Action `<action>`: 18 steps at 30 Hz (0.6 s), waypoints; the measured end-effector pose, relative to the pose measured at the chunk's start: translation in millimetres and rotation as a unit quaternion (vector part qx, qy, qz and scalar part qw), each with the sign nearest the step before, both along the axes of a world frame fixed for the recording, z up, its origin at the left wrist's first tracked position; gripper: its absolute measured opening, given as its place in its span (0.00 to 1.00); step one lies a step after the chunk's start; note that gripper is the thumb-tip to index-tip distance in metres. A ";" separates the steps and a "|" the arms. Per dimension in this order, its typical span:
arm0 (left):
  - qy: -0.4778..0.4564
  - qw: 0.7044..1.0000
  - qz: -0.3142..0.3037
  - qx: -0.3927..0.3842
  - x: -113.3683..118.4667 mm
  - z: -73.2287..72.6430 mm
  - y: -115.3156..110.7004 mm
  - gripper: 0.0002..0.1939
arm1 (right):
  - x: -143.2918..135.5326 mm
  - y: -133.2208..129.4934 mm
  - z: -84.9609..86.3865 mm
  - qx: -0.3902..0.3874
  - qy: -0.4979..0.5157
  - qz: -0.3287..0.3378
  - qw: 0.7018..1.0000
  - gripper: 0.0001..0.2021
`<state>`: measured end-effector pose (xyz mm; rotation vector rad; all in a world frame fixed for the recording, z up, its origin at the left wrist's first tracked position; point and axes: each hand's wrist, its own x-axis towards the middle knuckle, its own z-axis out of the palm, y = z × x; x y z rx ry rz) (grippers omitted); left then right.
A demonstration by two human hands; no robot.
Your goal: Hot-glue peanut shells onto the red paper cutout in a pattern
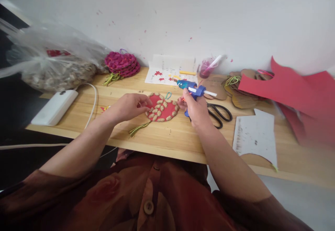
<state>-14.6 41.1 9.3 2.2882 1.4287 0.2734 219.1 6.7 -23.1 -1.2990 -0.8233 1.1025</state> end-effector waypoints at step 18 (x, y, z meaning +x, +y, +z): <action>0.027 0.999 -0.025 -0.013 4.1 0.5 1.7 0.08 | 0.6 -0.3 -1.6 0.001 -0.019 0.008 1.000 0.24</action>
